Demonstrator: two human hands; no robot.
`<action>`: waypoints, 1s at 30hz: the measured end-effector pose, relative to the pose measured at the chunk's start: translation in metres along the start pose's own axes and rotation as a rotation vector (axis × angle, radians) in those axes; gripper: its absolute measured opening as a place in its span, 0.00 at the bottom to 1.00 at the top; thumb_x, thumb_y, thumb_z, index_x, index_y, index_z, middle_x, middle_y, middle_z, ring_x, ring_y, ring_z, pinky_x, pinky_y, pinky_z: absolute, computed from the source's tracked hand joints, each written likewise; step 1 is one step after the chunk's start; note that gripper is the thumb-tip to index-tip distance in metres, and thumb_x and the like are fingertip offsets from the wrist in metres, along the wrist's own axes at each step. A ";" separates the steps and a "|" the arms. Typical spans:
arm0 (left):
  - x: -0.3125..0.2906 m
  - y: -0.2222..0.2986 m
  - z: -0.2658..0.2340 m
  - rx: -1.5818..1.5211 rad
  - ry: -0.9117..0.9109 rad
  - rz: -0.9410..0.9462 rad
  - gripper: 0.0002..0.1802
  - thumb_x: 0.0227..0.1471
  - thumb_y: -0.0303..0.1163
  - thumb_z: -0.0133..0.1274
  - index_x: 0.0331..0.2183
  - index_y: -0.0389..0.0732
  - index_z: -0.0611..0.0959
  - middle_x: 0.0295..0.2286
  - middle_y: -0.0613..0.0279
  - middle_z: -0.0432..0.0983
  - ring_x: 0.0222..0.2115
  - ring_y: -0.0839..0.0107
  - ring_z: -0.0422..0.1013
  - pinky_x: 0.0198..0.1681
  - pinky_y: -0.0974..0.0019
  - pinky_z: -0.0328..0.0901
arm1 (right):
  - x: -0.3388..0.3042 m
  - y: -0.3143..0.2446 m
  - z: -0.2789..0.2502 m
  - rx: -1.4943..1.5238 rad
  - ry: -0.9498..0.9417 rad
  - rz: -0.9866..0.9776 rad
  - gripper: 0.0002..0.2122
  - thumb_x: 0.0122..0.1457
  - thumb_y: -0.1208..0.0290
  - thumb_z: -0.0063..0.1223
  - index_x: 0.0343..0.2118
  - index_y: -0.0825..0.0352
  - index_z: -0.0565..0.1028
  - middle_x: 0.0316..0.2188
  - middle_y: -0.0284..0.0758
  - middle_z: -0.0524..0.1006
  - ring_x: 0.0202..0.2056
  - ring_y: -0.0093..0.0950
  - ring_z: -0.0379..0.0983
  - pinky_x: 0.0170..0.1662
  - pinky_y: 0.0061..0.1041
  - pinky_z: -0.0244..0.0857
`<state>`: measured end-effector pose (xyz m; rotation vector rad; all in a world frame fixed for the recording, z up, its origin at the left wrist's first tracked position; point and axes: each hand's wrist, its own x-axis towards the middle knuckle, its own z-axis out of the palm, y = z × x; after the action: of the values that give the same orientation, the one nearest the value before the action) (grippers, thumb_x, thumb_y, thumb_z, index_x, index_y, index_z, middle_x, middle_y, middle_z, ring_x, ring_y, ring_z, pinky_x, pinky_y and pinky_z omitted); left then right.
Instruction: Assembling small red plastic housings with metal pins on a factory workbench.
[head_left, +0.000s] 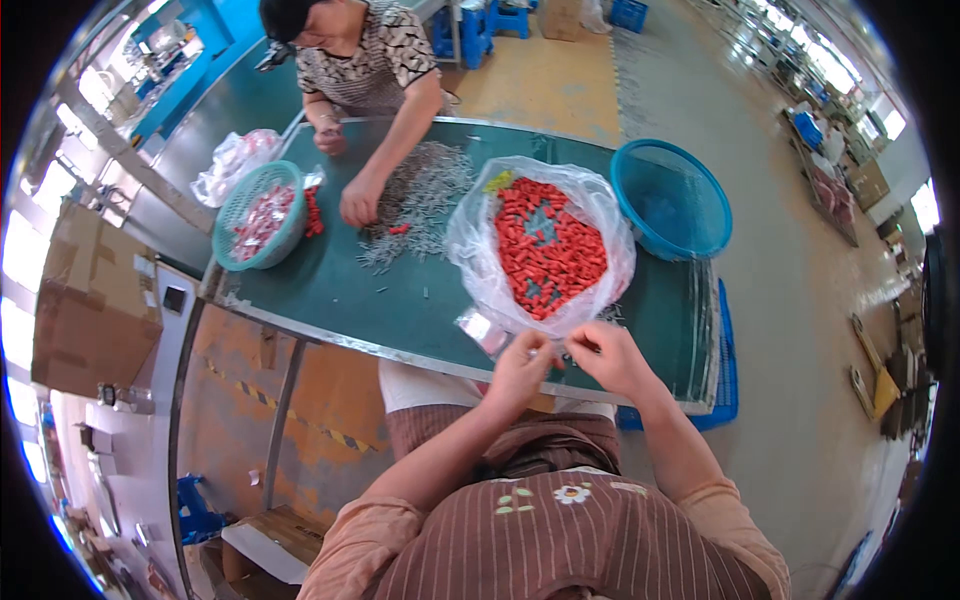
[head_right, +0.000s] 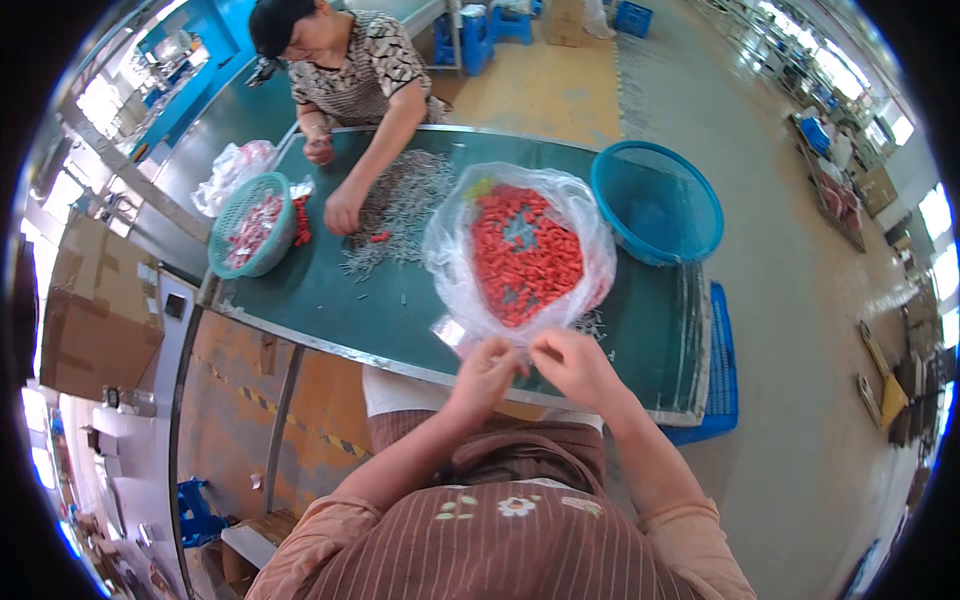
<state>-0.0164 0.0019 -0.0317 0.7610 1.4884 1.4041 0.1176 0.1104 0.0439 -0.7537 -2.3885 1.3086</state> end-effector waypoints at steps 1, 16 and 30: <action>-0.001 0.005 -0.003 -0.006 -0.010 -0.004 0.07 0.56 0.36 0.51 0.34 0.44 0.75 0.18 0.72 0.68 0.14 0.85 0.59 0.14 0.77 0.53 | 0.014 0.004 -0.003 -0.019 0.043 -0.017 0.06 0.52 0.73 0.52 0.32 0.69 0.75 0.27 0.41 0.74 0.29 0.36 0.73 0.33 0.30 0.65; -0.018 -0.003 -0.028 0.326 0.088 -0.032 0.08 0.47 0.32 0.59 0.28 0.37 0.83 0.20 0.59 0.78 0.23 0.79 0.71 0.30 0.69 0.67 | 0.107 0.085 0.092 -0.506 0.033 -0.128 0.07 0.52 0.70 0.48 0.32 0.67 0.73 0.31 0.45 0.72 0.32 0.44 0.73 0.37 0.40 0.69; 0.004 -0.006 -0.020 0.344 -0.027 0.008 0.11 0.46 0.36 0.60 0.30 0.37 0.83 0.21 0.62 0.78 0.23 0.76 0.72 0.30 0.69 0.67 | 0.103 0.087 0.063 -0.545 -0.144 -0.097 0.09 0.52 0.67 0.48 0.30 0.67 0.74 0.30 0.46 0.75 0.36 0.45 0.74 0.38 0.42 0.67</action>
<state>-0.0353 -0.0035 -0.0401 0.9921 1.7300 1.1505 0.0278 0.1666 -0.0611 -0.6803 -2.8988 0.6891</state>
